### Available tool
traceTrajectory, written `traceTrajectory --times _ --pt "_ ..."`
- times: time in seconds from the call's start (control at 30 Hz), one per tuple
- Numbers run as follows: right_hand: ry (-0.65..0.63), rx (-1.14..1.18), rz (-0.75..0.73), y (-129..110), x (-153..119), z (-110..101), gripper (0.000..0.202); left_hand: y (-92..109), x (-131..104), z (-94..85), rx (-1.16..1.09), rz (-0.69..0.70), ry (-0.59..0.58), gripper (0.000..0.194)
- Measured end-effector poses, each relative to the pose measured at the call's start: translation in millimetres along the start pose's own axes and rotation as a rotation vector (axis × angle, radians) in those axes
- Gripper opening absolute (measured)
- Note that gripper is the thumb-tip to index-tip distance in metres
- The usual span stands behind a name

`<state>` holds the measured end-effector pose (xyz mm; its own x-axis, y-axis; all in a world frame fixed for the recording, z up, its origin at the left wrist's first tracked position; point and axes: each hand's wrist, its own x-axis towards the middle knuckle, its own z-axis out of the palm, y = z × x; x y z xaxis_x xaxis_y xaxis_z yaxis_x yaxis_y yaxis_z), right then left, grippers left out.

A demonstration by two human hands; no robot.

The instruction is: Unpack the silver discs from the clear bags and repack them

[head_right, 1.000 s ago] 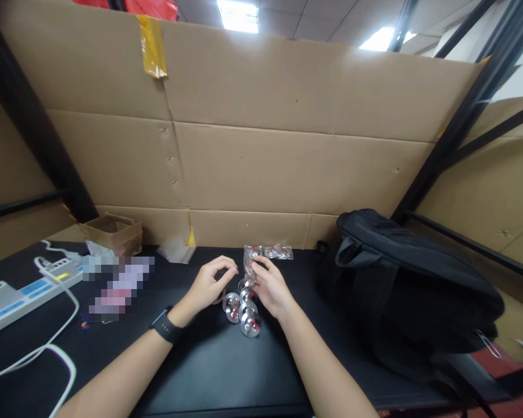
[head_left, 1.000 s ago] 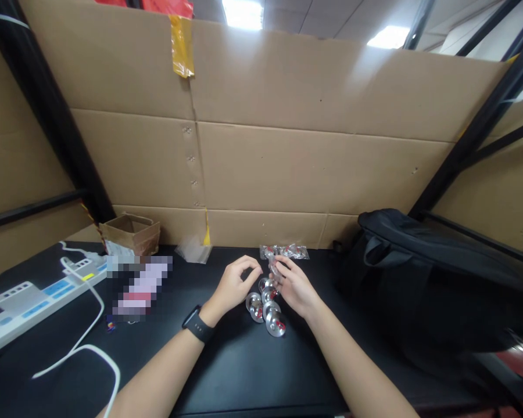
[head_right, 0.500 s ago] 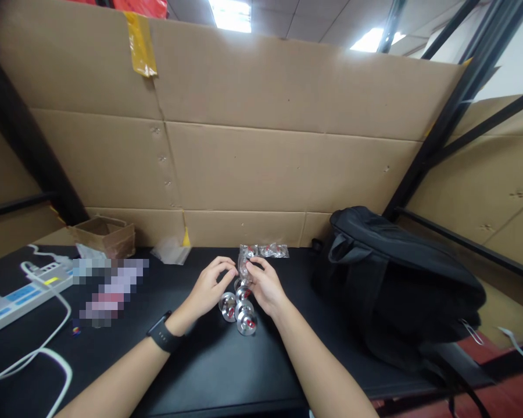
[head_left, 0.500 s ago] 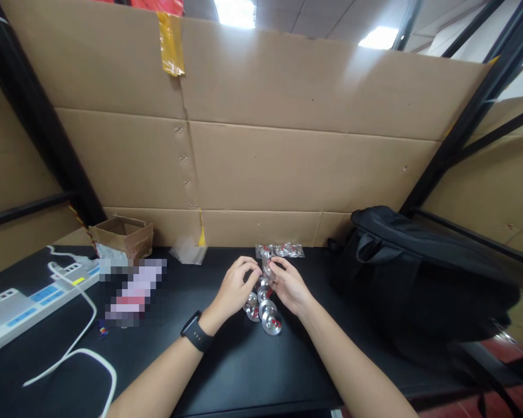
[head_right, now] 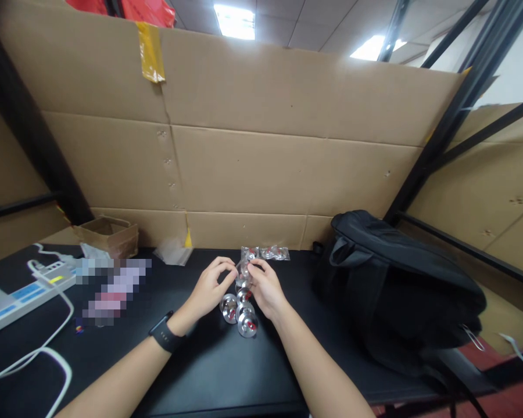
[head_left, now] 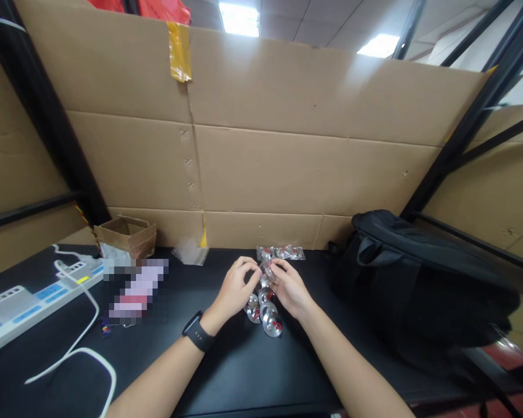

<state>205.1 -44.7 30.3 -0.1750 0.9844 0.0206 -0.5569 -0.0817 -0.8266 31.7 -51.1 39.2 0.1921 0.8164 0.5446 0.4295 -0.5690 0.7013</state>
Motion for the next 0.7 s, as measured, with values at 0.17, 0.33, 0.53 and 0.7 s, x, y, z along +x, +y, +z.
traceTrajectory --times 0.17,0.33,0.53,0.7 --pt "-0.029 -0.021 0.075 0 -1 3 0.027 2 1 -2.9 -0.037 0.007 0.080 0.017" --pt "-0.048 0.042 0.156 -5 1 1 0.026 -2 5 -11.1 -0.034 -0.010 0.161 0.017" --pt "-0.066 0.037 0.101 -16 -4 3 0.031 -10 9 -20.1 -0.029 -0.054 0.210 0.020" --pt "-0.169 -0.145 0.104 -5 -12 10 0.046 -9 10 -19.3 -0.055 -0.053 0.150 0.022"
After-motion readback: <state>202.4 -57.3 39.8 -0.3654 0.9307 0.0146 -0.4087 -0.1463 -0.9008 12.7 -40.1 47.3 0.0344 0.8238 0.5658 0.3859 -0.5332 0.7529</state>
